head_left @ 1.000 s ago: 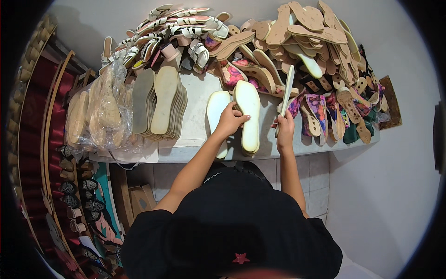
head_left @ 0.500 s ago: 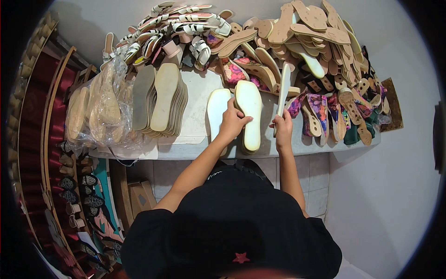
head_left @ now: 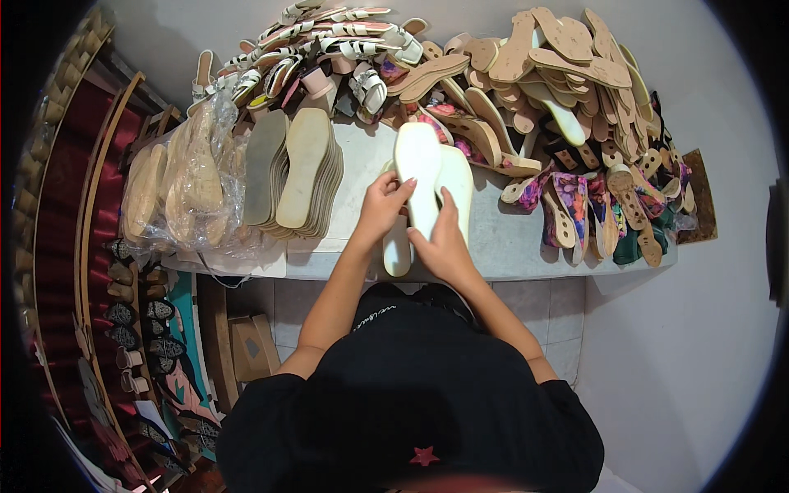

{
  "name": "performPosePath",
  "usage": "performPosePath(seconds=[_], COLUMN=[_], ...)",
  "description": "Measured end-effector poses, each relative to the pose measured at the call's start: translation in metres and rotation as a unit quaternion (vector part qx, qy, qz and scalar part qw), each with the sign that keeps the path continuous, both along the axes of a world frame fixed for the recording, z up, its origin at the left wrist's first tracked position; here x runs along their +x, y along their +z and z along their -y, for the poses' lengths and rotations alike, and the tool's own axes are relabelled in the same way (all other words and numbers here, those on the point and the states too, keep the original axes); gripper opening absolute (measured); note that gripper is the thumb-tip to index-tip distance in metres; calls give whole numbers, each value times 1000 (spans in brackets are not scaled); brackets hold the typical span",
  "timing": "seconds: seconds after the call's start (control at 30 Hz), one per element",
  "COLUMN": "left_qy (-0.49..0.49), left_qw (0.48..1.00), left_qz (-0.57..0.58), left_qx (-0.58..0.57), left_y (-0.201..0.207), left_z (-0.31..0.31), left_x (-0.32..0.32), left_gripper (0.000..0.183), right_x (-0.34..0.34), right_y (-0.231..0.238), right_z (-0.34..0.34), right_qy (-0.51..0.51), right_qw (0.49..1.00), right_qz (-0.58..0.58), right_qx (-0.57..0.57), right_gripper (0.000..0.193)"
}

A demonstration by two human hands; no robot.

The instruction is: The recorder is sorting and organizing various shoe soles on a workbench in a shoe manufacturing facility.

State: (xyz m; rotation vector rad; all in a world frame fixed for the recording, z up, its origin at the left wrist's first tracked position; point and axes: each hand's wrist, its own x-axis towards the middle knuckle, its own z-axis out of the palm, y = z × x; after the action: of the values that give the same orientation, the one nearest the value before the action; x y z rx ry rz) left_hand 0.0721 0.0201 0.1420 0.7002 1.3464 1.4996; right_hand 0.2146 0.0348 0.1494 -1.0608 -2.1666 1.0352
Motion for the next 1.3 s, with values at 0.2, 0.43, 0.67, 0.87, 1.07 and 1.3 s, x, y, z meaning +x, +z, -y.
performPosePath(seconds=[0.2, 0.43, 0.67, 0.87, 1.07, 1.3], left_qy=[-29, 36, 48, 63, 70, 59], left_qw=[995, 982, 951, 948, 932, 959], left_qz=[-31, -141, -277, -286, -339, -244], left_qx=[-90, -123, -130, -126, -108, -135], left_y=[-37, -56, -61, -66, -78, -116], left_z=[20, 26, 30, 32, 29, 40], left_x=[-35, -30, -26, -27, -26, -19], left_gripper=[32, 44, 51, 48, 46, 67], right_x=[-24, -33, -28, -27, -29, -37], right_y=[-24, -13, -28, -35, -53, -84], right_z=[23, 29, 33, 32, 33, 23], right_qy=[25, 59, 35, 29, -4, -111], right_qw=[993, 952, 974, 975, 981, 969], right_qz=[114, 298, 220, 217, 187, 66], right_qx=[10, 44, 30, -29, -54, -212], right_gripper=[94, 94, 84, 81, 86, 81])
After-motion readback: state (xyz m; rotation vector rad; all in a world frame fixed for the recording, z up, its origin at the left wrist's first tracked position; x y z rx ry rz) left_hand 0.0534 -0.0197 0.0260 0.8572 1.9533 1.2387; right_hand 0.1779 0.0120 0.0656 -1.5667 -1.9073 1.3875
